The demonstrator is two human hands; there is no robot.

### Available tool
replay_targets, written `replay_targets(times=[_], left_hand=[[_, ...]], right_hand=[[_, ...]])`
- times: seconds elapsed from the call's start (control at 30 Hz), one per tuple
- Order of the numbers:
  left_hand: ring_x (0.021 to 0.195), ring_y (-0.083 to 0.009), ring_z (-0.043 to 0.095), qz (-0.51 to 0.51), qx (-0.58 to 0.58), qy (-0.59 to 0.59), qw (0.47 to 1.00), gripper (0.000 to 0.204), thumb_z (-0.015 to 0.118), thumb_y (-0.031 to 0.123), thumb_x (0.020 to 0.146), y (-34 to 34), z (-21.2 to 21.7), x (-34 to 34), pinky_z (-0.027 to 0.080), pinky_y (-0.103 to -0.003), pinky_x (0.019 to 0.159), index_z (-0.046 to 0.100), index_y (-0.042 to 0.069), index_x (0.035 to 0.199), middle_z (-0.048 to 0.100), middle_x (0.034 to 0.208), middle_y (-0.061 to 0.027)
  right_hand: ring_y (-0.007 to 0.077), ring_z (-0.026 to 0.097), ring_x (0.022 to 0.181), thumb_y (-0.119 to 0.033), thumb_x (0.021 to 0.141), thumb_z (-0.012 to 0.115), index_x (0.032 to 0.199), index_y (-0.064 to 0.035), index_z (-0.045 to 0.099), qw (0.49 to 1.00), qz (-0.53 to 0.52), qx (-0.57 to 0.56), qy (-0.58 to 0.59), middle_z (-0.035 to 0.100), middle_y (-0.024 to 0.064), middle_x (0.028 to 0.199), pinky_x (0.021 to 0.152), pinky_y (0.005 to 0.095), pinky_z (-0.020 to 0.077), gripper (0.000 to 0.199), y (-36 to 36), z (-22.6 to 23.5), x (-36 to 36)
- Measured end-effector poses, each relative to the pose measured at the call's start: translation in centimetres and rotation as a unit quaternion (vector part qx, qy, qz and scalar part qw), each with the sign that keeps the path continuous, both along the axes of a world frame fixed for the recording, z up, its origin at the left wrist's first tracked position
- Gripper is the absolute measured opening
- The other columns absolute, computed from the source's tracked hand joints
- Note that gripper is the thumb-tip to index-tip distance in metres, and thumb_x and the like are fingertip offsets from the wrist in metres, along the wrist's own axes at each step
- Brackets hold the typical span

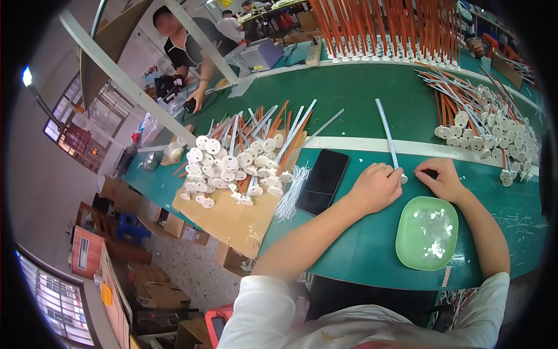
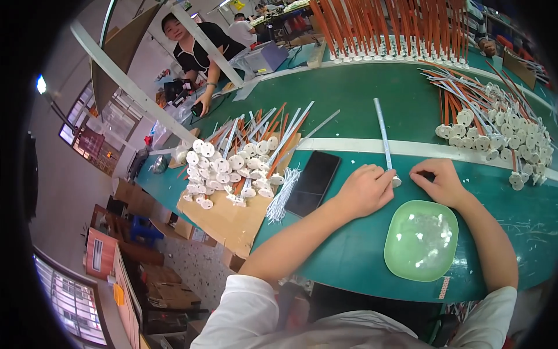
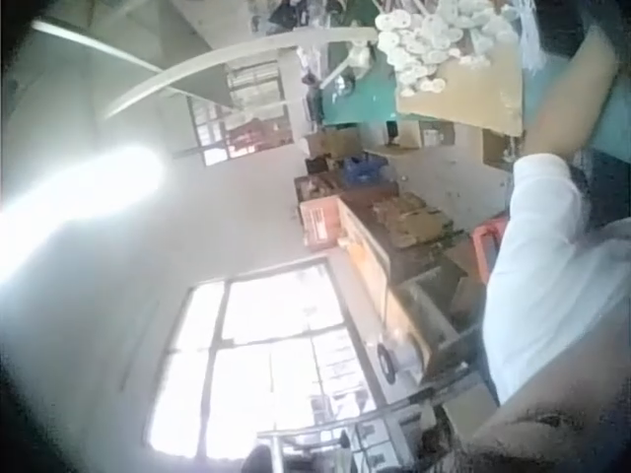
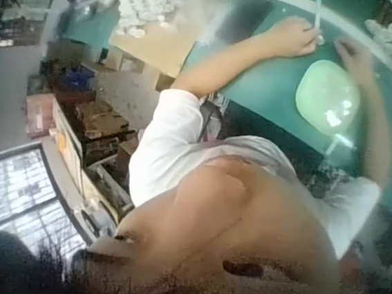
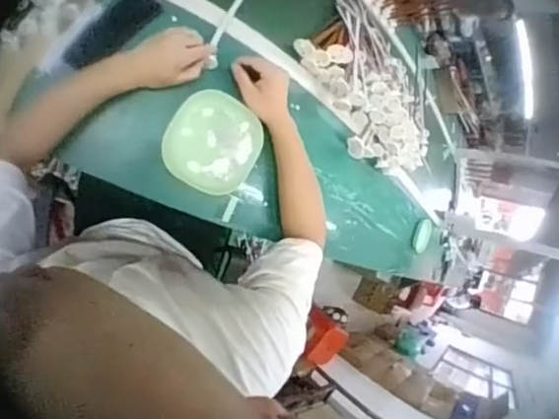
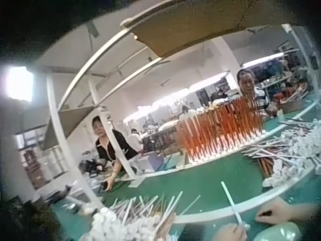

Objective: Manually attaching small white plastic parts onto long sticks at an assembly line workstation.

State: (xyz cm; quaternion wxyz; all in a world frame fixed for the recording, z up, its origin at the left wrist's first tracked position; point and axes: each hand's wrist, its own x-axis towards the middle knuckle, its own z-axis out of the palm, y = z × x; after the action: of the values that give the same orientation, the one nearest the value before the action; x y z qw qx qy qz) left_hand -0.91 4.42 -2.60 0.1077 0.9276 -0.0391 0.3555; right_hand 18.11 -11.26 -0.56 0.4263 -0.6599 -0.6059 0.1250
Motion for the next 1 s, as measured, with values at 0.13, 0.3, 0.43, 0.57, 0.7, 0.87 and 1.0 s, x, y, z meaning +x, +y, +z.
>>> replay_targets(times=[0.13, 0.3, 0.43, 0.57, 0.7, 0.87, 1.0], left_hand=[[0.074, -0.0302, 0.061, 0.002, -0.012, 0.001, 1.0, 0.027, 0.069, 0.01, 0.081, -0.3, -0.3, -0.4, 0.05, -0.042, 0.07, 0.066, -0.002, 0.105, 0.06, 0.078, -0.0121], [0.075, -0.0295, 0.061, 0.0, -0.015, 0.004, 1.0, 0.028, 0.068, 0.01, 0.083, -0.7, 0.2, -0.5, 0.049, -0.042, 0.07, 0.066, -0.001, 0.109, 0.059, 0.08, -0.0115], [0.076, -0.0285, 0.061, 0.014, 0.012, 0.024, 1.0, 0.028, 0.067, 0.011, 0.085, -0.9, 0.6, -0.9, 0.048, -0.042, 0.068, 0.065, 0.0, 0.11, 0.059, 0.082, -0.0109], [0.076, -0.0277, 0.061, -0.003, 0.028, 0.036, 0.999, 0.025, 0.067, 0.012, 0.087, -0.7, 0.8, -0.7, 0.047, -0.041, 0.067, 0.065, 0.002, 0.109, 0.059, 0.081, -0.0095], [0.073, -0.0278, 0.061, -0.008, 0.022, 0.014, 1.0, 0.016, 0.068, 0.015, 0.088, -1.0, 0.9, -0.2, 0.048, -0.041, 0.065, 0.065, 0.005, 0.101, 0.057, 0.077, -0.008], [0.072, -0.0287, 0.061, 0.004, 0.012, 0.017, 1.0, 0.012, 0.069, 0.016, 0.089, -1.4, 1.0, 0.1, 0.05, -0.042, 0.064, 0.064, 0.006, 0.092, 0.058, 0.076, -0.0087], [0.072, -0.0291, 0.062, 0.002, -0.007, -0.006, 1.0, 0.013, 0.07, 0.018, 0.088, -1.5, 1.1, 0.0, 0.051, -0.042, 0.066, 0.065, 0.007, 0.09, 0.059, 0.077, -0.0092]], right_hand=[[0.0201, 0.066, 0.069, -0.008, 0.085, 0.073, 0.092, 0.0004, 0.074, 1.0, -0.006, 0.003, -0.002, 0.072, 0.0128, 0.081, 0.065, 0.0311, 0.0513, 0.011, -0.1, 0.1, -0.2], [0.019, 0.066, 0.069, -0.008, 0.085, 0.073, 0.092, 0.0008, 0.074, 1.0, -0.001, 0.013, 0.001, 0.072, 0.0125, 0.081, 0.064, 0.0303, 0.0511, 0.011, -0.3, -0.4, 0.2], [0.0181, 0.067, 0.069, -0.008, 0.086, 0.073, 0.094, 0.0012, 0.074, 1.0, -0.003, 0.01, -0.005, 0.072, 0.0127, 0.082, 0.065, 0.0305, 0.053, 0.012, -0.4, -0.2, 0.2], [0.0183, 0.067, 0.069, -0.009, 0.086, 0.073, 0.094, 0.0014, 0.074, 1.0, -0.002, 0.012, -0.008, 0.072, 0.0129, 0.082, 0.065, 0.0305, 0.0532, 0.013, -0.3, -0.4, 0.3], [0.0157, 0.063, 0.066, -0.007, 0.086, 0.073, 0.091, 0.0014, 0.073, 1.0, -0.004, 0.015, 0.001, 0.071, 0.0116, 0.079, 0.063, 0.0294, 0.0507, 0.01, -0.3, -0.5, 0.2], [0.0131, 0.061, 0.065, -0.008, 0.087, 0.073, 0.092, 0.0019, 0.072, 1.0, -0.004, 0.016, -0.006, 0.07, 0.0091, 0.077, 0.062, 0.0287, 0.0499, 0.011, -0.2, -0.3, -0.2], [0.0155, 0.065, 0.066, -0.011, 0.086, 0.073, 0.093, 0.0013, 0.073, 1.0, -0.004, -0.006, -0.011, 0.071, 0.0116, 0.078, 0.063, 0.0295, 0.0523, 0.014, -0.3, -0.4, 0.1]])
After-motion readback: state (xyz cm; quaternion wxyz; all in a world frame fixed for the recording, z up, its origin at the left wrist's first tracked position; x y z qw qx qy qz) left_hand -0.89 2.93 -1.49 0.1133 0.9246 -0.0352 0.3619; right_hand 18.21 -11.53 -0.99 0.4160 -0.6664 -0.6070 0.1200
